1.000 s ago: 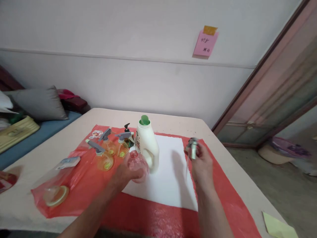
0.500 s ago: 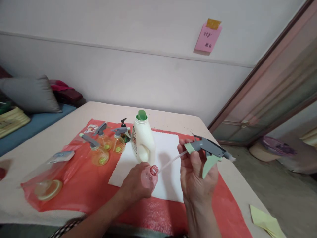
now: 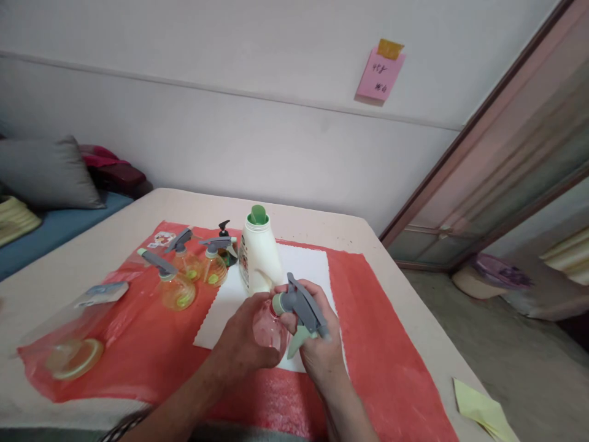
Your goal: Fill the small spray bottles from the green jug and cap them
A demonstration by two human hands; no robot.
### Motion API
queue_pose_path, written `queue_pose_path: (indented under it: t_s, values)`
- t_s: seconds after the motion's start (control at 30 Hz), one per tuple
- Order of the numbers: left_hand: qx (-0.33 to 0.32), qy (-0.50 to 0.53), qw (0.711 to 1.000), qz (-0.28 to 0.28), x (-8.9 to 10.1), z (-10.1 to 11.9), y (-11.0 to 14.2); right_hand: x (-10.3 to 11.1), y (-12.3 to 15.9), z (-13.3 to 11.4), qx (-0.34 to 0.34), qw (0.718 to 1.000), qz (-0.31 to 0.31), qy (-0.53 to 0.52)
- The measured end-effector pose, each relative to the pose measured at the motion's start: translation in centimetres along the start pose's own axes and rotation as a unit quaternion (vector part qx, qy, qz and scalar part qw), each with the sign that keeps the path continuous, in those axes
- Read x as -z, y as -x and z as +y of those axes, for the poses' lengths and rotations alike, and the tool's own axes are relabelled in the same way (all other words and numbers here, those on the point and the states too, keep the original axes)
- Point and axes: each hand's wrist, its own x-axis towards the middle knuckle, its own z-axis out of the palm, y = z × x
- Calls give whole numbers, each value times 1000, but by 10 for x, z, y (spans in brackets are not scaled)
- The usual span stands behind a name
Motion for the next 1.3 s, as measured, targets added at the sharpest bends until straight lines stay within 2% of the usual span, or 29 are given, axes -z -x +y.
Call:
queue_pose_path:
  t_s: [0.13,0.27,0.4,0.57,0.73,0.83,0.93,1.13,1.2,1.3]
  values:
    - [-18,-64,998,-11,2,0,0,-2,-4,-4,-28,1000,0,12]
    - [11,-79,997,-20,3,4,-2,-8,-7,-4,-46,999,8,24]
    - [15,-90,996,-20,5,13,-2,-9,-8,1,-47,997,57,-1]
    - [7,-136,991,-12,5,18,-1,-3,-9,11,-64,996,60,-4]
    - [-7,-189,982,6,-1,17,-3,-23,-7,12,-73,988,136,-6]
    - [-18,-206,978,14,-3,18,-4,-35,-6,11,-82,983,158,-36]
    - [-27,-203,979,4,-3,18,-4,-33,-5,9,-100,984,141,-32]
    - [-19,-181,983,2,-1,16,-2,-12,-4,4,-109,992,0,-57]
    - [-23,-174,985,1,-1,17,-2,-13,-6,5,-95,994,-4,-59]
    - [-24,-166,986,5,-3,19,-2,-21,-7,8,-61,996,24,-65]
